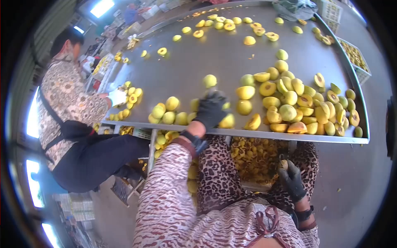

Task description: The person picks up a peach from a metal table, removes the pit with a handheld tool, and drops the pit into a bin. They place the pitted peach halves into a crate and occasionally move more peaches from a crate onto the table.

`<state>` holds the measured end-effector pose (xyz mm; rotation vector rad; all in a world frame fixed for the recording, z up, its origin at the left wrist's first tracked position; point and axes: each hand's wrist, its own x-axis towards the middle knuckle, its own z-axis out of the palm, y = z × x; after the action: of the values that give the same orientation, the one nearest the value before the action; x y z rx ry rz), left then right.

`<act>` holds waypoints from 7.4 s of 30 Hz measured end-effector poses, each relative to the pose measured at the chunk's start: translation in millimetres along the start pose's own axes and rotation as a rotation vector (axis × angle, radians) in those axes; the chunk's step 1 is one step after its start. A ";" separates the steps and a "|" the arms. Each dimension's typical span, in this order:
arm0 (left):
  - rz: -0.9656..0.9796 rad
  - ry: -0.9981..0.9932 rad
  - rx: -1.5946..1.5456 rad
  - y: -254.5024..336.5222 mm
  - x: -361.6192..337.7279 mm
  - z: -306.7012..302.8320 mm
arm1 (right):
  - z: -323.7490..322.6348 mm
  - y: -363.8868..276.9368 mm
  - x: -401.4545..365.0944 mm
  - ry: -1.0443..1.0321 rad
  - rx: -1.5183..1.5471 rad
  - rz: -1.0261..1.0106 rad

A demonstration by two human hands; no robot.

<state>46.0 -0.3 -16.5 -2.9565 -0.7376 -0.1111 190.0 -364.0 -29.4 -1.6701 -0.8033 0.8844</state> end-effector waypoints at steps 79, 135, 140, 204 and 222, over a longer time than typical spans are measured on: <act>-0.480 0.686 -2.215 175.4 -85.2 -35.9 | 92.8 12.2 24.1 0.105 -0.522 -0.981; -0.669 0.438 -0.317 -40.6 -208.6 113.3 | 74.7 -46.5 8.6 -0.424 -0.288 0.059; -0.562 0.279 -0.104 -31.4 -196.7 131.6 | 77.5 -55.6 18.8 -0.442 -0.254 0.158; -0.374 0.343 -0.229 -95.7 -235.3 188.0 | 90.6 -30.6 26.9 -0.135 -0.144 -0.265; -0.290 0.057 -1.032 -36.6 -12.3 27.6 | 48.8 -38.1 -9.9 0.045 0.016 -0.229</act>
<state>19.3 29.1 -42.4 -3.6837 -1.4458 -0.8213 139.8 -340.1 -0.3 -1.5426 -0.9330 0.6897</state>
